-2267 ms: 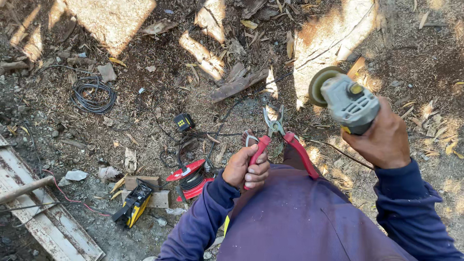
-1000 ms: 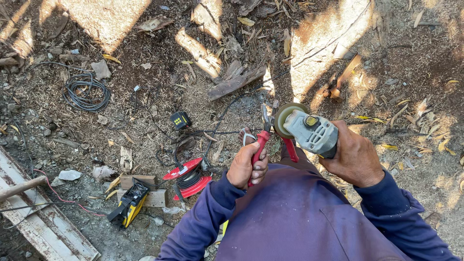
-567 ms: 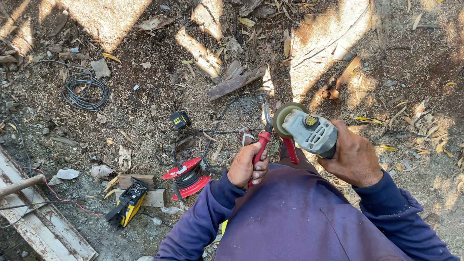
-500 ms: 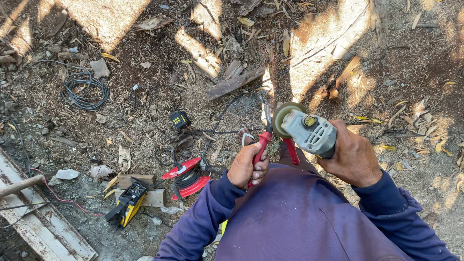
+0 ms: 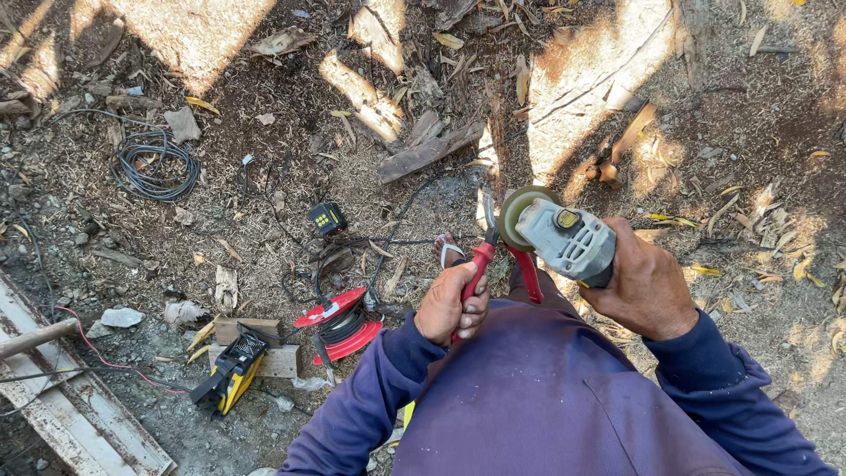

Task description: The person uses an angle grinder to sharpen the jaws of a pair of pliers held in the other hand. The person repeatedly grinds the metal surfaces of the pliers, creating sparks, and then sets the tools down.

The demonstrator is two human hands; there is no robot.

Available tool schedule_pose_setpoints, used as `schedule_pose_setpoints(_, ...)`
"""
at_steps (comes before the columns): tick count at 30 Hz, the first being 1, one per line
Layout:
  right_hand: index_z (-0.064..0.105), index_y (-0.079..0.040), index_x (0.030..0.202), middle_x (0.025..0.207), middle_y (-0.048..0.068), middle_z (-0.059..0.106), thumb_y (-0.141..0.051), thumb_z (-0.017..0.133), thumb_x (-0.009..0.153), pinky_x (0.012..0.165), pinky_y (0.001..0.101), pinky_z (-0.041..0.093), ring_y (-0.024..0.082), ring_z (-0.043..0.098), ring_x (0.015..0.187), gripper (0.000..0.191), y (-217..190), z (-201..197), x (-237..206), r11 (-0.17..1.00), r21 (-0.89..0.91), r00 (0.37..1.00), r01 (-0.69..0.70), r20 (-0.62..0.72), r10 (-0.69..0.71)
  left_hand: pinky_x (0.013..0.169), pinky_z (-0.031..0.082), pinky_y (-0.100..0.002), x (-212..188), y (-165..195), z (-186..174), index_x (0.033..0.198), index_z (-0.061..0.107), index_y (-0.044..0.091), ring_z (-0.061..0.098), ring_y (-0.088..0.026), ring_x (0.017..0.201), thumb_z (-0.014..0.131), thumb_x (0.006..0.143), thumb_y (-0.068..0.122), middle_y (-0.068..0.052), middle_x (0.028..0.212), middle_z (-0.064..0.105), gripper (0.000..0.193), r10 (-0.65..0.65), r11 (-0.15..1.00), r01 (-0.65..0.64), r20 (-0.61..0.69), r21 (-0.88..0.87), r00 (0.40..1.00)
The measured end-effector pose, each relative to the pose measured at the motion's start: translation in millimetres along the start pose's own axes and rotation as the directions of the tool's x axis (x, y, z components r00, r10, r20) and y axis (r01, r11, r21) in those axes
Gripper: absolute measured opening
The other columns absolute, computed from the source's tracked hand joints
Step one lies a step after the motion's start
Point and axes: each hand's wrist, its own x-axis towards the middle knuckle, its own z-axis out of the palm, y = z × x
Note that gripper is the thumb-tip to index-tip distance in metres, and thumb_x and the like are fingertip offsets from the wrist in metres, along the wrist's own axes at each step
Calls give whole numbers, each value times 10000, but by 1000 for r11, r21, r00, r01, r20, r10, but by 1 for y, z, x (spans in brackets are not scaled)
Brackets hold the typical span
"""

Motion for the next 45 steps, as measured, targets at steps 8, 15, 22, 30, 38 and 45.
schedule_pose_setpoints(8, 532, -46, 1203, 891, 214, 724, -209, 858, 671, 712, 481, 608, 394, 749, 833, 645, 0, 2, -1, 1000, -16, 1000, 21, -12, -21, 367, 281, -242, 0, -1, 1, 900, 432, 135, 304, -61, 444, 397, 1036, 420, 43, 623, 368, 318, -3, 1000, 3, -6, 3, 1000)
schedule_pose_setpoints(15, 530, -44, 1217, 902, 212, 724, -198, 848, 675, 718, 475, 610, 392, 750, 833, 646, 2, 1, 1, 999, -5, 999, 37, -18, -37, 371, 282, -240, 2, -1, 1, 895, 429, 138, 304, -61, 445, 400, 1042, 438, 40, 622, 365, 335, -4, 1000, 4, -14, -5, 1000)
schedule_pose_setpoints(22, 541, -48, 1220, 903, 210, 725, -205, 863, 669, 703, 473, 607, 393, 750, 827, 657, 1, 2, 0, 1000, -13, 999, 10, -31, -10, 370, 284, -237, 1, 1, 3, 891, 428, 137, 304, -57, 444, 406, 1033, 426, 42, 620, 366, 322, -2, 1000, 3, -16, 16, 1000)
schedule_pose_setpoints(30, 532, -38, 1215, 894, 205, 718, -189, 861, 663, 702, 457, 617, 370, 758, 801, 661, 3, 2, 2, 999, -6, 999, 38, -30, -38, 368, 290, -233, 0, 3, 5, 886, 426, 130, 309, -58, 446, 407, 1031, 419, 41, 615, 369, 324, 7, 1000, -7, -7, 21, 1000)
schedule_pose_setpoints(38, 524, -49, 1223, 904, 207, 719, -186, 862, 660, 710, 468, 611, 385, 752, 822, 671, -1, -1, 2, 999, 7, 998, 40, -38, -40, 370, 285, -230, 1, 1, 4, 886, 423, 132, 304, -56, 447, 402, 1044, 427, 45, 619, 365, 336, 7, 1000, -7, 11, -17, 1000)
schedule_pose_setpoints(45, 524, -49, 1234, 926, 219, 721, -205, 859, 666, 721, 478, 609, 398, 745, 839, 678, -1, 0, 2, 999, -31, 998, 27, -56, -28, 363, 275, -228, 1, -1, 3, 890, 424, 135, 302, -51, 441, 401, 1052, 437, 46, 616, 362, 343, -5, 999, 5, 1, -36, 1000)
